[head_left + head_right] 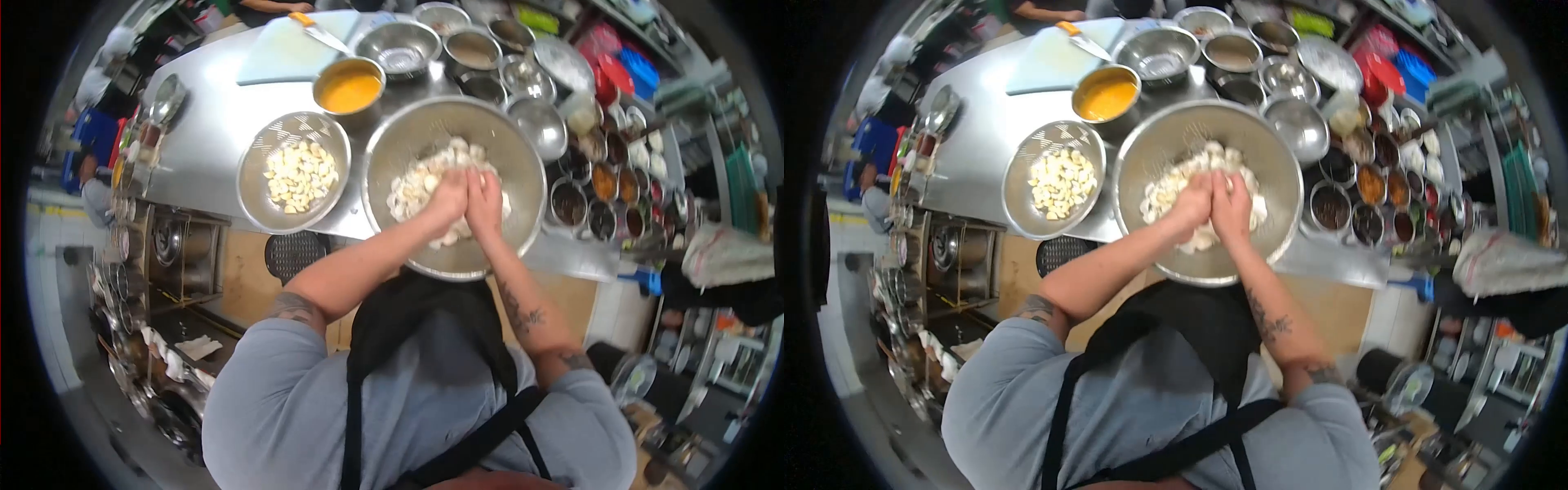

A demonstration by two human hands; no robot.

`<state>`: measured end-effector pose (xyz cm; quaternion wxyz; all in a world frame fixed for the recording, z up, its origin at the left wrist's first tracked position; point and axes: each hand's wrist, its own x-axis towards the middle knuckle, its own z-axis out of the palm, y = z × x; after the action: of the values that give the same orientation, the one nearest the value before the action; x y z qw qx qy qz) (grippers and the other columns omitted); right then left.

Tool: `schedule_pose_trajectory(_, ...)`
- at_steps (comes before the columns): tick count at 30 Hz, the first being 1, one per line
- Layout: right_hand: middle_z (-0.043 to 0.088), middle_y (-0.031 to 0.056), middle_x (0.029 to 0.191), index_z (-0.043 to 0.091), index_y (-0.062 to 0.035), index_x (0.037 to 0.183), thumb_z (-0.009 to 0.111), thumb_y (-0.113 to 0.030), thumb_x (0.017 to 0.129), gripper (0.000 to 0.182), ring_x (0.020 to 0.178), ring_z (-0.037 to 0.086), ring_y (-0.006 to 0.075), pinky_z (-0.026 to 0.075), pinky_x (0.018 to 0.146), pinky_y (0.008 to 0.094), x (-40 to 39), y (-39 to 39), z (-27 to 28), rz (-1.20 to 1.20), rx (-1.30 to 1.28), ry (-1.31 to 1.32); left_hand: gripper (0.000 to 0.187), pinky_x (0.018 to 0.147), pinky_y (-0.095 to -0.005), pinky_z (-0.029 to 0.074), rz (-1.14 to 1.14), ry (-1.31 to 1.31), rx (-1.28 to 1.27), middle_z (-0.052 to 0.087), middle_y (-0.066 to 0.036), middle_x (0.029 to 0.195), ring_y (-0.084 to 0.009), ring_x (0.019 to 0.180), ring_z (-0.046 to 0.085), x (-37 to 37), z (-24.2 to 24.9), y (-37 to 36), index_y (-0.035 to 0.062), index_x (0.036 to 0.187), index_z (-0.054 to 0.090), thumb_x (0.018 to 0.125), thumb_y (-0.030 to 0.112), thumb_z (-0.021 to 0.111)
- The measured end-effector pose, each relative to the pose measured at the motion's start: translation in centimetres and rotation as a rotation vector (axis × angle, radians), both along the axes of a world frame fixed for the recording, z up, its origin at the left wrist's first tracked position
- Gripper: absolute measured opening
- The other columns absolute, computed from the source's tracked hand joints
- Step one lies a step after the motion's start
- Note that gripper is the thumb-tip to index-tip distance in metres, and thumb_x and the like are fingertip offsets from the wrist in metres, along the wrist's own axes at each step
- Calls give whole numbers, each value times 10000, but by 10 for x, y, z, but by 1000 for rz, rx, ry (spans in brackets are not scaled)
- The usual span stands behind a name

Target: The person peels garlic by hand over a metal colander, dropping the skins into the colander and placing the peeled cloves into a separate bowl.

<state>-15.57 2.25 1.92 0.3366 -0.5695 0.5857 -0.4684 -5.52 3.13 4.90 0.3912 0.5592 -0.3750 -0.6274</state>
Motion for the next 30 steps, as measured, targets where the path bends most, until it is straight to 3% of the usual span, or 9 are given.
schedule_pose_trajectory(5,652,160,817,600,-4,955,545,-282,989,285,646,604,226,474,577,368,-9,-8,-7,43,-22,-130,228,811,-333,474,60,-98,-348,586,-107,986,-188,914,569,-11,-30,2,43,1038,453,1050,263,395)
schedule_pose_trajectory(8,638,80,798,595,-46,979,520,-253,1004,222,623,593,172,468,518,303,-14,-4,-4,51,352,-605,235,819,-342,471,-121,-284,-331,596,-149,999,-205,925,585,-9,-4,13,36,1051,446,1054,263,388)
schedule_pose_trajectory(9,592,10,790,578,-86,1006,503,-246,1018,177,579,527,100,404,457,216,-15,1,5,22,472,-837,226,789,-351,481,-187,-267,-337,608,-176,980,-232,885,608,-9,-2,17,37,1068,443,1049,256,390)
schedule_pose_trajectory(12,572,2,803,563,-94,1044,506,-286,1027,202,522,445,73,330,417,196,-40,7,14,171,675,-971,214,725,-324,474,-242,-136,-413,600,-110,921,-184,805,581,1,8,18,48,1051,467,1040,254,409)
schedule_pose_trajectory(16,557,-5,804,553,-109,1070,505,-339,1027,239,481,379,63,271,389,195,-41,2,26,341,726,-1063,202,642,-231,391,-154,224,-219,504,15,833,-60,723,442,21,14,11,90,989,528,1029,275,458)
schedule_pose_trajectory(18,557,0,817,549,-117,1082,491,-359,1030,254,472,380,67,274,380,198,-31,-7,32,286,772,-1086,205,544,-230,362,-54,261,-306,503,14,795,-56,623,440,20,3,11,108,1025,548,1027,295,465)
schedule_pose_trajectory(22,571,46,864,550,-106,1064,449,-401,1034,314,550,451,94,320,386,207,-37,-27,27,651,884,-1422,224,461,-243,358,108,479,-100,540,-8,801,-89,537,466,43,12,25,98,1056,553,1012,306,480)
schedule_pose_trajectory(28,571,104,822,513,-62,945,440,-328,1026,288,652,522,163,352,431,222,58,-49,95,325,903,-895,251,545,-298,489,105,374,165,584,-57,870,-141,636,566,46,-27,29,66,1131,510,978,263,495)
schedule_pose_trajectory(30,574,105,793,510,-54,953,433,-308,1023,274,611,510,168,356,454,241,101,-58,104,517,921,-806,253,580,-308,505,41,213,70,583,-57,886,-158,689,590,38,-32,31,59,1122,510,974,263,493)
